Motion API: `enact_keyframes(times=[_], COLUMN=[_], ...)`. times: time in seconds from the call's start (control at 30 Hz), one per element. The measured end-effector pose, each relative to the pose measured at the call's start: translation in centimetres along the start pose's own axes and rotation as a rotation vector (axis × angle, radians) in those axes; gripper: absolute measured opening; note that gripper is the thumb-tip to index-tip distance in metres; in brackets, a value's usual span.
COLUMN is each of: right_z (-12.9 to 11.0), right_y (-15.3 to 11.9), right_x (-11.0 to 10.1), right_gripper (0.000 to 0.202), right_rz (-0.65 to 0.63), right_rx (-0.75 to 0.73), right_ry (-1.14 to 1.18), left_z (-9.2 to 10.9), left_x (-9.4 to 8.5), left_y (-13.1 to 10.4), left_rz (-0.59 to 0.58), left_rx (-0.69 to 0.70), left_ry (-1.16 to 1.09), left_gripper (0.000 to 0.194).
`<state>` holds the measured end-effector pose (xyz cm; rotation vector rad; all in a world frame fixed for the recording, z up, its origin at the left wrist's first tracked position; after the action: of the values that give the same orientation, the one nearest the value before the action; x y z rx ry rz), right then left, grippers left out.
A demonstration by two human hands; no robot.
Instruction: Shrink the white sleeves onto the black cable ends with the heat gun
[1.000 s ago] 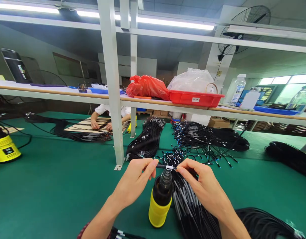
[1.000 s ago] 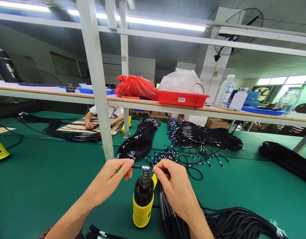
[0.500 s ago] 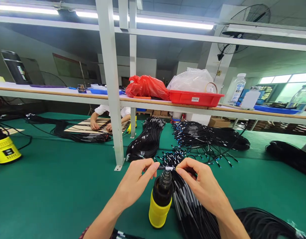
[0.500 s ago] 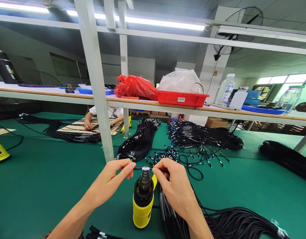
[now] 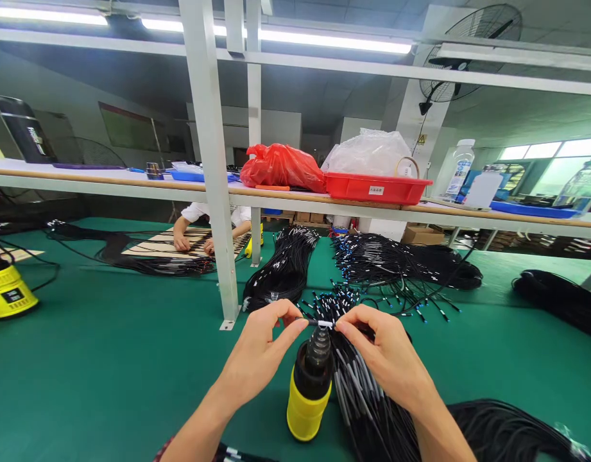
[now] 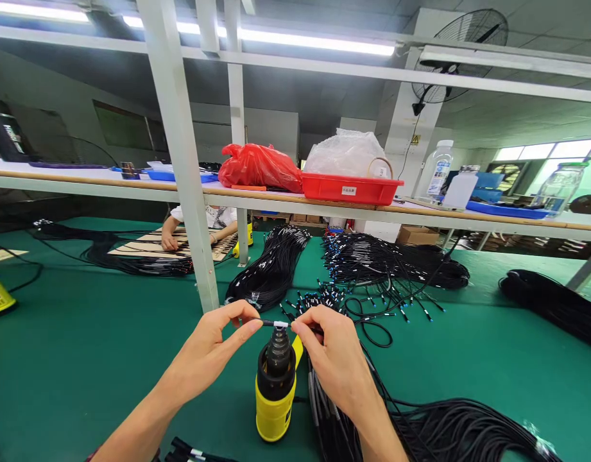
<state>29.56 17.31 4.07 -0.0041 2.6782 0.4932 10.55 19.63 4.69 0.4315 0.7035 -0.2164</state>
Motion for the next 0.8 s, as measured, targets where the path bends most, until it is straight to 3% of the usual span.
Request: enact_keyframes(times=[0.3,0.57,0.8], right_z=[-0.11,-0.23,-0.44], right_y=[0.0,-0.15,-0.23], right_x=[0.03,0.03,0.06], right_gripper=[0.016,0.018,0.028], right_rz=[0.04,0.018,-0.026], right_rx=[-0.025,-0.039,-0.051], right_ry=[0.071,0.058,-0.03], left_z=[0.0,0.04,0.12], left_x=[-0.07,0.21,0.11], left_y=[0.09,-0.16,-0.04], left_rz=[0.011,-0.059,-0.026], left_rx=[-0.003,0.018,0.028], left_ry=[0.038,0.163,0.186], left_gripper=[0.011,0.044,0.046])
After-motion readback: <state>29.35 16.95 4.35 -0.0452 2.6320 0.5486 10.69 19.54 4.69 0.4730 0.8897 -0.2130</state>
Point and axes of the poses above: each hand's wrist, its own y-axis towards the middle knuckle, its own x-axis out of the palm, z = x × y, the point moved 4 cm from there along y, towards the middle knuckle, and after that the axes turned 11 degrees about y, right-handed, at the moved point
